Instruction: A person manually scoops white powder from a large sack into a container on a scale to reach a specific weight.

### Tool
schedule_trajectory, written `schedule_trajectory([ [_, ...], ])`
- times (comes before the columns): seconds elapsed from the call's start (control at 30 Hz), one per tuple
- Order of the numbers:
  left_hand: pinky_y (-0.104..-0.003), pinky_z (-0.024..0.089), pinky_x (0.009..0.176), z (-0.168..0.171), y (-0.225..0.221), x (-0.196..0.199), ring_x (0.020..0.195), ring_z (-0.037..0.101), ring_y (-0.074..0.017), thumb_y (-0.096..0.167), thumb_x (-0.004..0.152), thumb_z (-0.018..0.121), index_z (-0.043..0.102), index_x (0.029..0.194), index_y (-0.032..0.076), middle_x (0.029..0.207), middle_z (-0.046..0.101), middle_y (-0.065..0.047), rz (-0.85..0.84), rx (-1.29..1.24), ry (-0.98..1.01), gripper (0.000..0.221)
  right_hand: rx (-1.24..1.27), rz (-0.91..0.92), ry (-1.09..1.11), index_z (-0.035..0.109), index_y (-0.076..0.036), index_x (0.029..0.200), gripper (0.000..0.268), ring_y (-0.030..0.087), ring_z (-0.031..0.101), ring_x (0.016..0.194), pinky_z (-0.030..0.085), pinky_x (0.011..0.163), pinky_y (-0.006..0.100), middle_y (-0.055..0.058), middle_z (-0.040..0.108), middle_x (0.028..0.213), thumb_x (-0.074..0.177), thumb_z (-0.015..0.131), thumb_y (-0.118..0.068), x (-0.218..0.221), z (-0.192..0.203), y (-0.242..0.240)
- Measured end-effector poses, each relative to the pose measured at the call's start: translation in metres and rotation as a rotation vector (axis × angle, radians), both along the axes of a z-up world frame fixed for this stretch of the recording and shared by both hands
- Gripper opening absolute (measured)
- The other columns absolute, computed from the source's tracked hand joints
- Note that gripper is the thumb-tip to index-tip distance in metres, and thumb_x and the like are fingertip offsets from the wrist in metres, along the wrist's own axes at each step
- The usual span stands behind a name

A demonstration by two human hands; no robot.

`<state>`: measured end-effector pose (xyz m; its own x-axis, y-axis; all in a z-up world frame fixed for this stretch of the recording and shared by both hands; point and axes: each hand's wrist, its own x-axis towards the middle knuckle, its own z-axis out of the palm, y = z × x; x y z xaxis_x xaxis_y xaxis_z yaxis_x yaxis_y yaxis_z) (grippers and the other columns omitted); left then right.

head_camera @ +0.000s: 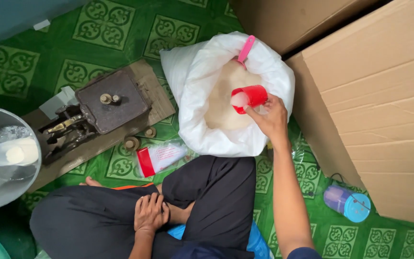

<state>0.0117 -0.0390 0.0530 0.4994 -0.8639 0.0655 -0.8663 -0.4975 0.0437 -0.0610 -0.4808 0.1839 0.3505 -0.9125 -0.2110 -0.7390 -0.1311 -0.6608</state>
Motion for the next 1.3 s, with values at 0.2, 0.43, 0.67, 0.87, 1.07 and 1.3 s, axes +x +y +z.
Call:
schedule_trajectory([
  [0.2,-0.035,0.042,0.083,-0.005,0.005,-0.001,0.077,0.052,-0.0231,0.03,0.078,0.049,0.06,0.08,0.02,0.08,0.052,-0.002,-0.001,-0.049,0.026,0.015,0.074,-0.059,-0.089,0.062,-0.005,0.121,0.071,0.017,0.066,0.097,0.054,0.092,0.026,0.008,0.068,0.109,0.063,0.081,-0.042,0.005,0.021,0.009],
  [0.43,-0.036,0.042,0.08,-0.003,0.009,0.001,0.073,0.049,-0.0245,0.029,0.079,0.049,0.055,0.076,0.018,0.077,0.048,-0.004,-0.021,-0.076,0.051,0.014,0.095,-0.061,-0.072,0.063,-0.006,0.122,0.073,0.015,0.066,0.094,0.053,0.085,0.023,0.008,0.068,0.108,0.065,0.076,-0.049,0.013,0.04,0.018],
  [0.67,-0.036,0.042,0.081,-0.008,0.016,0.002,0.074,0.051,-0.0246,0.027,0.075,0.05,0.058,0.079,0.018,0.078,0.051,-0.003,-0.015,-0.222,0.036,0.013,-0.007,0.082,-0.233,0.062,-0.003,0.12,0.06,0.012,0.061,0.088,0.053,0.081,0.023,0.007,0.066,0.103,0.075,0.077,-0.04,0.043,0.058,0.037],
  [0.87,-0.039,0.043,0.086,-0.037,0.028,-0.006,0.078,0.054,-0.0275,0.028,0.071,0.055,0.063,0.087,0.014,0.092,0.061,-0.007,-0.019,-0.304,0.118,0.023,-0.035,0.305,-0.338,0.059,0.001,0.123,0.052,0.014,0.062,0.094,0.053,0.085,0.025,0.01,0.066,0.108,0.084,0.075,-0.031,0.101,0.103,0.087],
  [1.07,-0.038,0.041,0.085,-0.04,0.034,-0.007,0.076,0.048,-0.0284,0.031,0.065,0.058,0.059,0.083,0.012,0.088,0.055,-0.009,-0.052,-0.32,0.14,0.026,0.03,0.462,-0.336,0.058,0.001,0.123,0.05,0.017,0.063,0.103,0.053,0.091,0.025,0.01,0.065,0.113,0.084,0.069,-0.029,0.176,0.158,0.18],
  [1.3,-0.039,0.04,0.097,-0.073,0.039,-0.021,0.088,0.053,-0.029,0.036,0.064,0.06,0.064,0.093,0.012,0.104,0.062,-0.013,-0.065,-0.352,0.075,0.039,0.09,0.653,-0.445,0.055,0.003,0.126,0.053,0.015,0.062,0.098,0.053,0.085,0.024,0.01,0.064,0.113,0.084,0.072,-0.024,0.241,0.148,0.248],
])
